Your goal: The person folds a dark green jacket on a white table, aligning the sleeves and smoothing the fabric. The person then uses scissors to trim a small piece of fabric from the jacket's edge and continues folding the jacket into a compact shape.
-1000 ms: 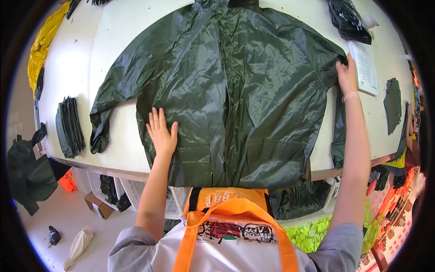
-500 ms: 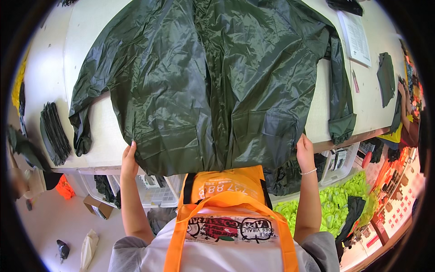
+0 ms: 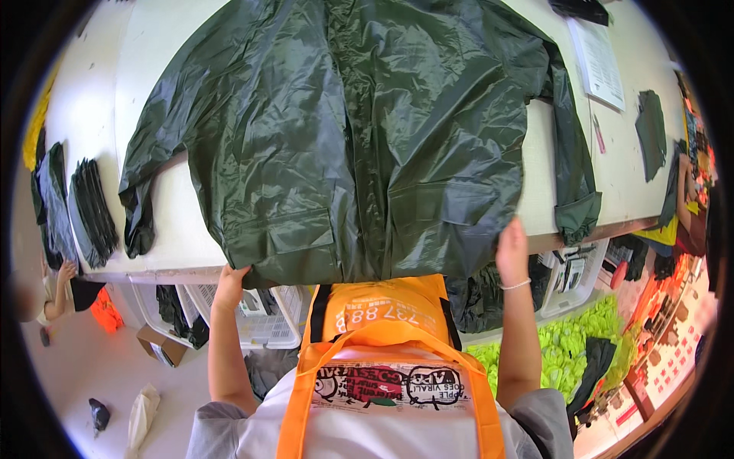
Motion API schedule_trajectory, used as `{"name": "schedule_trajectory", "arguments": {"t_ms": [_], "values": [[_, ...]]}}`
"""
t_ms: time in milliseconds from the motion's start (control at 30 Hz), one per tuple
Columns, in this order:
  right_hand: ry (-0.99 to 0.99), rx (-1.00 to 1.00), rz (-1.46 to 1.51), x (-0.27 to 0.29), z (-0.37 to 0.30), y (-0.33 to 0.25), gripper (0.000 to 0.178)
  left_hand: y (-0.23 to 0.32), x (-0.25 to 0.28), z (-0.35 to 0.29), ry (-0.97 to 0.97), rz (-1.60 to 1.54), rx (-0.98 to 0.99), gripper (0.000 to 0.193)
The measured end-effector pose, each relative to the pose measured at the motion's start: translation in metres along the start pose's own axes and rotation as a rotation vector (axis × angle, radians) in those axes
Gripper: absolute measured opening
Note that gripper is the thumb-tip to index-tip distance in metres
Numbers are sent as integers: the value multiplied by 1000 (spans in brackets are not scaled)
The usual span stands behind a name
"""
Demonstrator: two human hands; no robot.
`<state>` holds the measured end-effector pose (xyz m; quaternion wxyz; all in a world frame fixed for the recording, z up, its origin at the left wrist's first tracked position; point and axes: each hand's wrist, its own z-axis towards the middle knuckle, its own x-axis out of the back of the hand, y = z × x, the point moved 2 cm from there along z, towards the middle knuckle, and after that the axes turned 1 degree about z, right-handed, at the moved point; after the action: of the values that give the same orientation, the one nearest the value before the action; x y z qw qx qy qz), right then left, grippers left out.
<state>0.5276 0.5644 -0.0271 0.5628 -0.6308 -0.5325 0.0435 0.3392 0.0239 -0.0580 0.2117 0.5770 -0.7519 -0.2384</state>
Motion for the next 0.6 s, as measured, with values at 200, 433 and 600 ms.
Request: {"name": "schedule_trajectory", "arguments": {"t_ms": [200, 433, 600], "values": [[76, -12, 207, 88, 40, 40, 35, 11, 4, -15, 105, 70, -36, 35], [87, 186, -94, 149, 109, 48, 23, 39, 3, -36, 301, 49, -234, 25], [165, 168, -306, 135, 116, 63, 29, -5, 0, -15, 796, 819, -327, 54]]}}
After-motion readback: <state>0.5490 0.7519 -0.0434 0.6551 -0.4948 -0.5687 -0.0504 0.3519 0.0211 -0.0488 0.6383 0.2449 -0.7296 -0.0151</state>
